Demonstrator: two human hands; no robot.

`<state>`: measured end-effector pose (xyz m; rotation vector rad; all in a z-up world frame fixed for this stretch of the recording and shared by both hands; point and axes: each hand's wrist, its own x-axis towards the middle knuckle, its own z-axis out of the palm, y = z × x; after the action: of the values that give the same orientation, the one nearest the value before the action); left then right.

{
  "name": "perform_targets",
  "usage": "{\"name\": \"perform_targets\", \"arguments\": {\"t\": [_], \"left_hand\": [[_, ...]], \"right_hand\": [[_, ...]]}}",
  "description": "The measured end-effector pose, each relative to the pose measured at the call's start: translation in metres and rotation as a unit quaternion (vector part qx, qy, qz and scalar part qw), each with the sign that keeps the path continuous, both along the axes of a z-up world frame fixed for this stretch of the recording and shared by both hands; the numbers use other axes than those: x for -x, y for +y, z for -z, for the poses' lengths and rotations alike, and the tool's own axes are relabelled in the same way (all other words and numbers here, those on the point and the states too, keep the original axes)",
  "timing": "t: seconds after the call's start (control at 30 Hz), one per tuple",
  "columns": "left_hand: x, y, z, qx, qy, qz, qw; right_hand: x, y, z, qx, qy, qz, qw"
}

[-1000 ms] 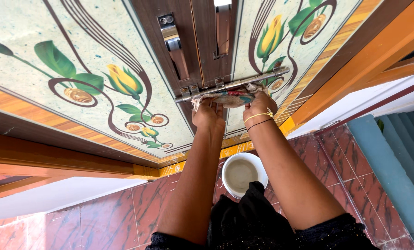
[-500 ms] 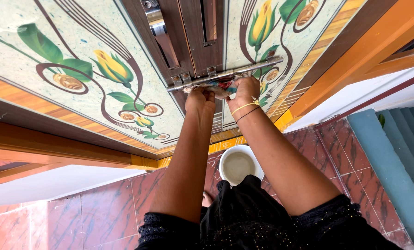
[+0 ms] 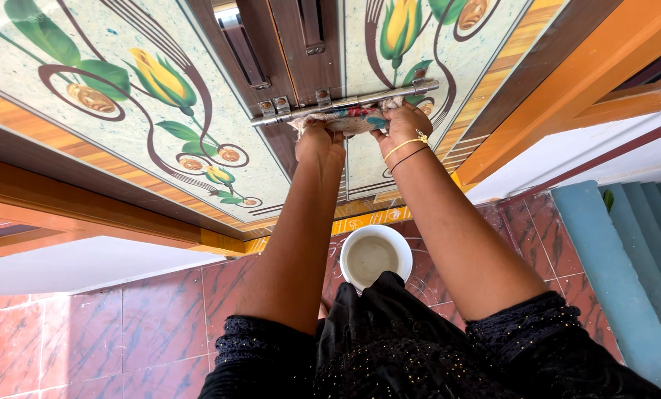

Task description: The person wipes the panels and handles of a decorative door with a cloth, moving between the central panels and the metal hardware.

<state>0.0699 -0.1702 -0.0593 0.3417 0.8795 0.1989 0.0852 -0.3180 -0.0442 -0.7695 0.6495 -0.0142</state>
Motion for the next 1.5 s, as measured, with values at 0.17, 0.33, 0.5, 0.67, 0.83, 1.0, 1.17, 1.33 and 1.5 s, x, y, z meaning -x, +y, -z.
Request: {"name": "perform_targets", "arguments": {"t": [0.17,0.33,0.5,0.67,0.83,1.0,1.17,1.33,1.5], "left_hand": [[0.015,-0.025,-0.033,-0.034,0.055,-0.058,0.996],[0.012,-0.046,-0.026,-0.07,0.074,-0.051,0.993],[0.002,-0.072,-0.009,-0.009,0.036,-0.025,0.999],[-0.027,-0.124,0.015,0.033,-0.021,0.051,0.998],[-0.075,-0.167,0.038,0.057,-0.026,0.117,0.991],[-0.107,-0.207,0.059,0.043,-0.068,0.175,0.981],[-0.099,-0.241,0.038,0.071,-0.044,0.147,0.986],[-0.089,-0.269,0.013,0.114,-0.078,0.141,0.98],[-0.078,-0.269,-0.013,0.125,-0.072,0.138,0.98]], "right_hand": [[0.004,-0.02,-0.017,0.03,-0.002,0.0,1.0],[0.004,-0.022,-0.019,0.061,0.018,0.043,0.997],[-0.014,-0.058,-0.008,0.026,-0.002,0.077,0.997],[-0.036,-0.111,-0.002,0.059,-0.02,0.137,0.989],[-0.05,-0.165,-0.016,0.023,-0.017,0.18,0.983],[-0.053,-0.193,-0.031,0.03,-0.024,0.236,0.971],[-0.06,-0.228,-0.047,-0.044,-0.017,0.304,0.952],[-0.074,-0.258,-0.02,-0.011,-0.153,0.349,0.925],[-0.07,-0.257,-0.024,0.105,-0.146,0.356,0.917]]}}
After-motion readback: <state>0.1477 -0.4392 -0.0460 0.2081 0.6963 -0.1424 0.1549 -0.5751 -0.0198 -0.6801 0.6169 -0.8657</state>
